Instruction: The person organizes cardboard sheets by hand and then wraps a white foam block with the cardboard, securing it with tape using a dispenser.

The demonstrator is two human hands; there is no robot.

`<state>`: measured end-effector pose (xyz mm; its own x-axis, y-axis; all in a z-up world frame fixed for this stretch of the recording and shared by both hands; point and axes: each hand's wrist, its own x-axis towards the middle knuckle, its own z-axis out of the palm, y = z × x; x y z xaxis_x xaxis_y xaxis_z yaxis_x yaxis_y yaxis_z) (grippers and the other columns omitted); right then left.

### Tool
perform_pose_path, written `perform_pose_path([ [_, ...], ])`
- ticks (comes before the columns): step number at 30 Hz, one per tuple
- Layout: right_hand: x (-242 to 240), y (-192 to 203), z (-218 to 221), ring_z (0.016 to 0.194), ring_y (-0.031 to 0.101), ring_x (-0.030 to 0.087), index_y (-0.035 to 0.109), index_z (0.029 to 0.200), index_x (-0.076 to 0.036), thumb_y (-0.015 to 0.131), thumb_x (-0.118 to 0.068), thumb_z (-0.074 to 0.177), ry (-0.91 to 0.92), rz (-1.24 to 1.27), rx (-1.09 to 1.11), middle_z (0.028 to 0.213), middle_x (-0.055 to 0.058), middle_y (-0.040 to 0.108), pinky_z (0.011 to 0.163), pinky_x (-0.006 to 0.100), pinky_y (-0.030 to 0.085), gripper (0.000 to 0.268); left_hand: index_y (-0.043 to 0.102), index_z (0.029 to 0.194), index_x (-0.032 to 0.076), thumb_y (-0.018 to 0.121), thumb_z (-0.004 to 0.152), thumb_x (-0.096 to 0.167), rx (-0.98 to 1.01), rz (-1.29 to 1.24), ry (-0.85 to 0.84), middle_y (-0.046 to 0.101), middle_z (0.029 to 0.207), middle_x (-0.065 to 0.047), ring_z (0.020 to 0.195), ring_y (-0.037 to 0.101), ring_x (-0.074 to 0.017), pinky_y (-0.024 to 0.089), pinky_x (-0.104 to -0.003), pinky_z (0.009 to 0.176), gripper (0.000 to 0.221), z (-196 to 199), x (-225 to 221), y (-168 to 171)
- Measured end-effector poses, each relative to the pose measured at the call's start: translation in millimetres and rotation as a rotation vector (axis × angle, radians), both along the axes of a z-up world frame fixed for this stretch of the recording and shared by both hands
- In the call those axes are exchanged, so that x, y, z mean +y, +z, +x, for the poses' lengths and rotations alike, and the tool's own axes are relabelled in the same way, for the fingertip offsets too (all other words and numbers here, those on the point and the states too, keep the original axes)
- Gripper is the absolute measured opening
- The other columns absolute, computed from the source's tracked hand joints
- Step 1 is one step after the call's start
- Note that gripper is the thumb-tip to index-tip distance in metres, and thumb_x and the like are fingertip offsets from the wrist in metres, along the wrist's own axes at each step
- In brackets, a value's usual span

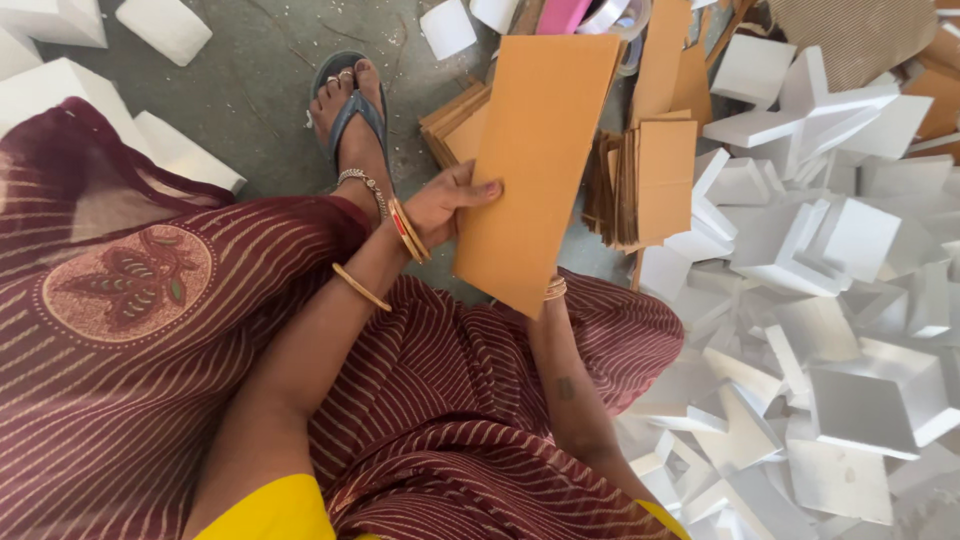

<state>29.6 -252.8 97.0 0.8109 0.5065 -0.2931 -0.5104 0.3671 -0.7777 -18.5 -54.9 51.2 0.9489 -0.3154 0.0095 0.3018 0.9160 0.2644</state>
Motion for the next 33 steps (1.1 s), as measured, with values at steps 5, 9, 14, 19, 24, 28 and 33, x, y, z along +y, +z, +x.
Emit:
perform_pose_path([
  [5,-6,-12,1,0.122,0.062,0.019,0.062,0.129,-0.007,0.074,-0.016,0.096,0.045,-0.028,-0.104,0.127,0.005,0.066,0.112,0.039,0.048,0.036,0.053,0.141,0.002,0.073,0.096,0.017,-0.024,0.129,0.111,0.07,0.125,-0.007,0.113,0.069,-0.0182,0.057,-0.033,0.097,0.052,8,33,-9],
  [9,-39,26,27,0.12,0.063,0.02,0.058,0.127,-0.007,0.076,0.0,0.094,-0.15,-0.374,-0.374,0.129,0.005,0.067,0.114,0.04,0.049,0.038,0.059,0.136,-0.001,0.071,0.101,0.014,-0.047,0.483,0.263,0.07,0.118,-0.006,0.106,0.068,-0.0149,0.056,-0.03,0.092,0.041,21,60,-30],
  [14,-38,76,27,0.105,0.067,0.013,0.047,0.147,0.003,0.066,0.01,0.1,-0.222,-0.681,-0.754,0.117,0.014,0.072,0.098,0.027,0.056,0.051,0.058,0.137,0.001,0.07,0.101,0.006,-0.113,0.667,0.456,0.068,0.119,-0.002,0.106,0.063,-0.0092,0.053,-0.026,0.095,0.038,28,46,-38],
  [19,-30,85,16,0.112,0.067,0.012,0.045,0.149,0.006,0.069,0.009,0.101,-0.285,-0.727,-0.869,0.128,0.014,0.07,0.095,0.025,0.054,0.054,0.057,0.136,0.001,0.07,0.099,0.002,-0.045,0.623,0.466,0.07,0.119,-0.002,0.107,0.065,-0.0095,0.054,-0.027,0.095,0.04,25,47,-35],
  [24,-114,108,73,0.1,0.066,0.014,0.057,0.139,0.003,0.077,0.009,0.1,-0.495,-0.974,-1.037,0.117,0.01,0.07,0.085,0.028,0.055,0.044,0.063,0.124,-0.002,0.072,0.099,-0.002,0.029,0.647,0.57,0.074,0.114,-0.006,0.104,0.071,-0.016,0.059,-0.031,0.094,0.027,15,91,-36],
  [28,-177,129,67,0.104,0.061,0.015,0.053,0.138,0.002,0.064,0.005,0.114,-0.553,-0.436,-0.711,0.117,0.007,0.062,0.098,0.031,0.055,0.026,0.062,0.128,-0.001,0.069,0.098,-0.003,0.011,0.471,0.591,0.073,0.117,-0.004,0.107,0.07,-0.0142,0.058,-0.029,0.095,0.031,29,73,-41],
  [33,-155,77,37,0.112,0.064,0.011,0.055,0.143,0.003,0.056,-0.014,0.111,-0.44,-1.035,-0.632,0.128,0.006,0.067,0.094,0.026,0.053,0.036,0.062,0.136,0.0,0.064,0.107,0.009,-0.03,0.452,0.418,0.068,0.113,0.0,0.1,0.061,-0.0088,0.052,-0.027,0.087,0.031,36,-13,-77],
])
